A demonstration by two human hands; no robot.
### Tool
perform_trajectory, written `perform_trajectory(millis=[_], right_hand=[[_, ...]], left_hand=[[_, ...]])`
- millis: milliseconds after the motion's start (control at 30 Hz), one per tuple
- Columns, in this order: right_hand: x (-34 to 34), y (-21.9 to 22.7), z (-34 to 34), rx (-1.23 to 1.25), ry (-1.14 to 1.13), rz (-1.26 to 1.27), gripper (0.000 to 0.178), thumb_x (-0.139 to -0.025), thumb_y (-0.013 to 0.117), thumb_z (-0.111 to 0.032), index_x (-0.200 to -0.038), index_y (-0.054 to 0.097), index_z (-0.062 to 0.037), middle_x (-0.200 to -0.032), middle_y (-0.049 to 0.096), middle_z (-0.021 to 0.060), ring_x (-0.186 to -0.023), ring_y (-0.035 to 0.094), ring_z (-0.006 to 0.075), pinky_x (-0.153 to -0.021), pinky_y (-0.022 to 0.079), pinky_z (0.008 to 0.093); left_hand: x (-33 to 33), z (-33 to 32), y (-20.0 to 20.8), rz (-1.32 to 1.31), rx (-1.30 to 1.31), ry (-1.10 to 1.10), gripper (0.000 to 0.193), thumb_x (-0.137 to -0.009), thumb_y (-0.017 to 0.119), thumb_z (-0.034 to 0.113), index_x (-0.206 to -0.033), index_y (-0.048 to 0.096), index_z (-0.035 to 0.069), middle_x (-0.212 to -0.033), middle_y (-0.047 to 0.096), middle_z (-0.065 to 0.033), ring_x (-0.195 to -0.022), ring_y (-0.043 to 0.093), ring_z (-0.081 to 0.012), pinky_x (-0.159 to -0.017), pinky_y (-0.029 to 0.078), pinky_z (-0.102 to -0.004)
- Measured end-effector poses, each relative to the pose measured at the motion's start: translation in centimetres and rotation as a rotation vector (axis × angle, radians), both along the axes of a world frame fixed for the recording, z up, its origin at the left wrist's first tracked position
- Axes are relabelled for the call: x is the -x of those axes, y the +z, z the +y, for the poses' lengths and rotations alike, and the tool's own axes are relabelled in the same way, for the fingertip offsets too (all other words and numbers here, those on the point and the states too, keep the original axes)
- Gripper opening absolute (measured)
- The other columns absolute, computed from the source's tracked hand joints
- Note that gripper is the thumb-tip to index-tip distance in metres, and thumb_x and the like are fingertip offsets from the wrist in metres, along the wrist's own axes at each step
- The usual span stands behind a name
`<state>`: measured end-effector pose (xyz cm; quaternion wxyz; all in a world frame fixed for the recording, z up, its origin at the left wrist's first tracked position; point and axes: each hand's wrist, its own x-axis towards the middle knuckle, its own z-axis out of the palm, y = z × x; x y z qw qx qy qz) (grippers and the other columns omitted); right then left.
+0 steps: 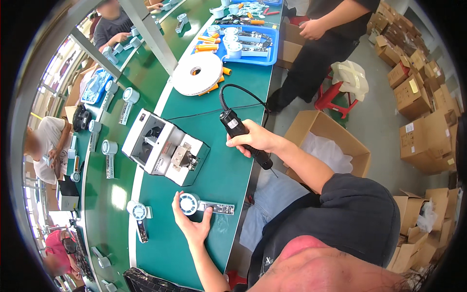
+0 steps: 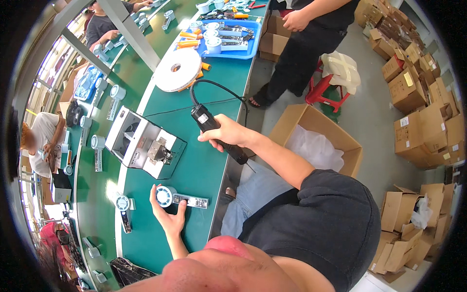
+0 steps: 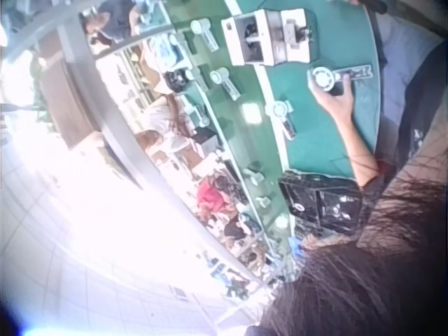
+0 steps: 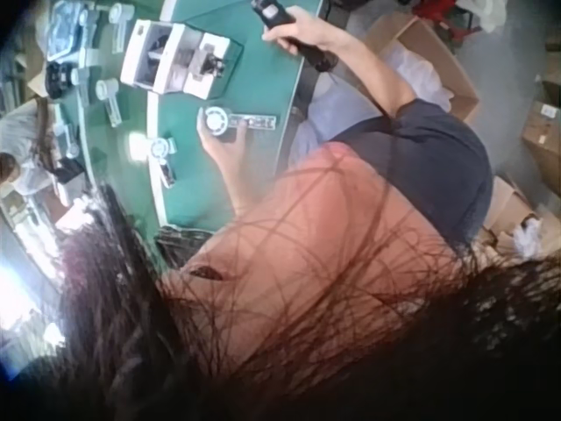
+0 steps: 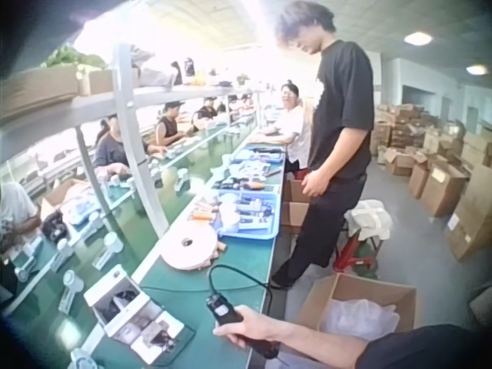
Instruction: Assembling circular electronic components on a production line using an electric screwdriver.
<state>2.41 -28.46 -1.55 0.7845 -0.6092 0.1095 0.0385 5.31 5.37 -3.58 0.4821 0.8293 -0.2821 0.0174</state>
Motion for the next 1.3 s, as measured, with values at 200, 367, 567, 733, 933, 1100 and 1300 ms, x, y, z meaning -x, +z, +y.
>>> perform_trajectory(millis=[200, 367, 567, 733, 933, 1100, 1300], right_hand=[[-0.1, 0.0, 0.0, 0.005, 0.000, -0.006, 0.021, -0.088, 0.077, -0.019, -0.089, 0.064, -0.0012, -0.063, 0.060, 0.0024, -0.047, 0.058, 0.0105, -0.044, 0.047, 0.0263], [-0.2, -0.1, 0.1, 0.006, 0.009, -0.006, 0.021, -0.089, 0.076, -0.019, -0.089, 0.065, -0.0014, -0.063, 0.060, 0.0026, -0.046, 0.058, 0.0106, -0.044, 0.047, 0.0263], [0.3, 0.1, -0.1, 0.000, 0.004, -0.006, 0.017, -0.090, 0.075, -0.013, -0.092, 0.066, 0.0005, -0.063, 0.060, 0.0033, -0.046, 0.058, 0.0103, -0.043, 0.048, 0.0262], [0.0, -0.4, 0.2, -0.020, 0.016, 0.010, 0.021, -0.088, 0.077, -0.017, -0.091, 0.065, -0.0010, -0.063, 0.061, 0.0033, -0.046, 0.058, 0.0113, -0.044, 0.047, 0.0268], [-0.2, 0.8, 0.3, 0.102, -0.091, 0.020, 0.020, -0.088, 0.076, -0.016, -0.095, 0.066, -0.0001, -0.060, 0.058, 0.0029, -0.046, 0.053, 0.0111, -0.046, 0.044, 0.0277], [-0.6, 0.3, 0.1, -0.024, -0.060, 0.037, 0.018, -0.092, 0.071, -0.015, -0.101, 0.064, -0.0006, -0.063, 0.056, 0.0033, -0.047, 0.052, 0.0122, -0.047, 0.043, 0.0279], [-1.3, 7.8, 0.2, -0.214, -0.138, -0.318, 0.013, -0.098, 0.063, -0.014, -0.102, 0.058, -0.0025, -0.067, 0.051, 0.0036, -0.053, 0.050, 0.0131, -0.052, 0.042, 0.0305]], left_hand=[[-0.2, 0.2, 0.2, -0.031, 0.002, -0.032, 0.087, -0.078, 0.080, 0.014, -0.152, 0.038, -0.003, -0.140, 0.056, -0.0239, -0.127, 0.056, -0.0348, -0.112, 0.040, -0.0441], [-0.3, 0.5, -0.2, 0.010, 0.026, -0.044, 0.085, -0.079, 0.079, 0.013, -0.151, 0.038, -0.003, -0.141, 0.055, -0.0231, -0.125, 0.056, -0.0330, -0.111, 0.041, -0.0430], [0.2, 0.1, 0.1, 0.015, 0.027, -0.038, 0.086, -0.077, 0.080, 0.009, -0.151, 0.038, -0.003, -0.140, 0.055, -0.0222, -0.123, 0.057, -0.0308, -0.110, 0.042, -0.0414], [0.5, 0.2, -0.2, 0.076, 0.029, 0.033, 0.091, -0.072, 0.087, 0.012, -0.149, 0.042, -0.004, -0.139, 0.057, -0.0223, -0.126, 0.057, -0.0350, -0.111, 0.042, -0.0434], [-0.7, -0.4, 0.5, 0.076, 0.063, 0.003, 0.090, -0.071, 0.092, 0.017, -0.147, 0.046, 0.000, -0.138, 0.058, -0.0197, -0.125, 0.059, -0.0317, -0.109, 0.045, -0.0404], [-1.0, 0.6, 0.9, 0.018, 0.105, -0.058, 0.092, -0.069, 0.093, 0.018, -0.147, 0.047, 0.003, -0.135, 0.058, -0.0187, -0.123, 0.059, -0.0347, -0.106, 0.046, -0.0418], [-0.5, 0.6, 0.2, 0.020, 0.082, -0.049, 0.097, -0.069, 0.093, 0.016, -0.151, 0.044, 0.003, -0.138, 0.057, -0.0168, -0.127, 0.058, -0.0288, -0.109, 0.045, -0.0398]])
